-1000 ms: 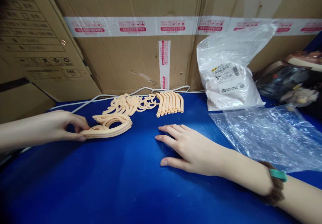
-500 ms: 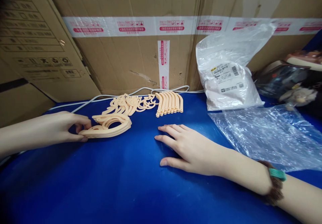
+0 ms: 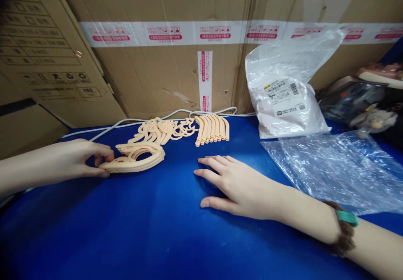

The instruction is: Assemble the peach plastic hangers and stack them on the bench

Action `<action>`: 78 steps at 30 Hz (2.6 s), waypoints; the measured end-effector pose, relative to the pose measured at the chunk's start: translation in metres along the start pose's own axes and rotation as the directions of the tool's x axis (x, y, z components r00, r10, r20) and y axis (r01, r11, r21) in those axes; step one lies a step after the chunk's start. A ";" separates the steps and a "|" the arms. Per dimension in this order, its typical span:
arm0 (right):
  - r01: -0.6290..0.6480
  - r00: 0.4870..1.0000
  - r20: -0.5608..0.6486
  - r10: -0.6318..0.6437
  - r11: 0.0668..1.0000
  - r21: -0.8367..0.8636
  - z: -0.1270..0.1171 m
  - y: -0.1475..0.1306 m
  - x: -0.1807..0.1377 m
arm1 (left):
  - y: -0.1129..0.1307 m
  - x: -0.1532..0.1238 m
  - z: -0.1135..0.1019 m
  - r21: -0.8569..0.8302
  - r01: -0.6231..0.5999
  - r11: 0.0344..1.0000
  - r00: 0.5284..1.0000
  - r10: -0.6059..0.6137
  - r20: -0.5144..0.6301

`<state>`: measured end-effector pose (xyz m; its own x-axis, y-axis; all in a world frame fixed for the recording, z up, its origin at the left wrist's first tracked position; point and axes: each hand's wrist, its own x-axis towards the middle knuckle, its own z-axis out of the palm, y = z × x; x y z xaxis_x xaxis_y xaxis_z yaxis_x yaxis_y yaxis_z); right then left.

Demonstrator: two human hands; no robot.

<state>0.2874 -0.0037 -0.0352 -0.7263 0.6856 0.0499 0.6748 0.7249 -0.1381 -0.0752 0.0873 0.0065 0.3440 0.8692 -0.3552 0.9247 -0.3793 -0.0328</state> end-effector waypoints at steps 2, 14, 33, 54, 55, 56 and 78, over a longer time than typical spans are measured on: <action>-0.002 1.000 0.006 0.002 1.000 0.001 0.000 0.000 0.000 | 0.000 0.000 -0.001 0.007 -0.007 1.000 1.000 0.007 0.009; -0.002 1.000 0.007 0.002 1.000 -0.006 0.001 0.001 -0.001 | 0.007 -0.002 -0.006 0.014 0.044 0.999 0.999 -0.044 0.027; -0.018 0.999 0.039 0.019 0.999 -0.029 0.002 0.001 0.000 | -0.021 0.002 -0.004 -0.045 0.166 0.985 0.956 -0.172 -0.236; 0.004 1.000 -0.012 -0.004 1.000 -0.008 0.002 0.001 -0.002 | -0.030 0.027 0.018 -0.010 -0.084 0.996 0.948 0.077 -0.310; 0.006 1.000 -0.014 -0.006 1.000 -0.008 0.002 0.001 -0.002 | -0.030 0.028 0.018 -0.014 -0.083 0.996 0.950 0.075 -0.304; 0.008 1.000 -0.018 -0.008 1.000 -0.009 0.002 0.001 -0.001 | -0.030 0.028 0.018 -0.018 -0.081 0.997 0.952 0.072 -0.298; 0.003 1.000 0.001 -0.003 1.000 -0.020 0.001 0.000 -0.001 | -0.028 0.026 0.013 -0.023 -0.077 0.997 0.968 0.069 -0.240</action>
<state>0.2882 -0.0046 -0.0367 -0.7286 0.6832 0.0495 0.6750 0.7284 -0.1178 -0.0946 0.1162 -0.0138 0.4363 0.8914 -0.1224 0.8990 -0.4377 0.0167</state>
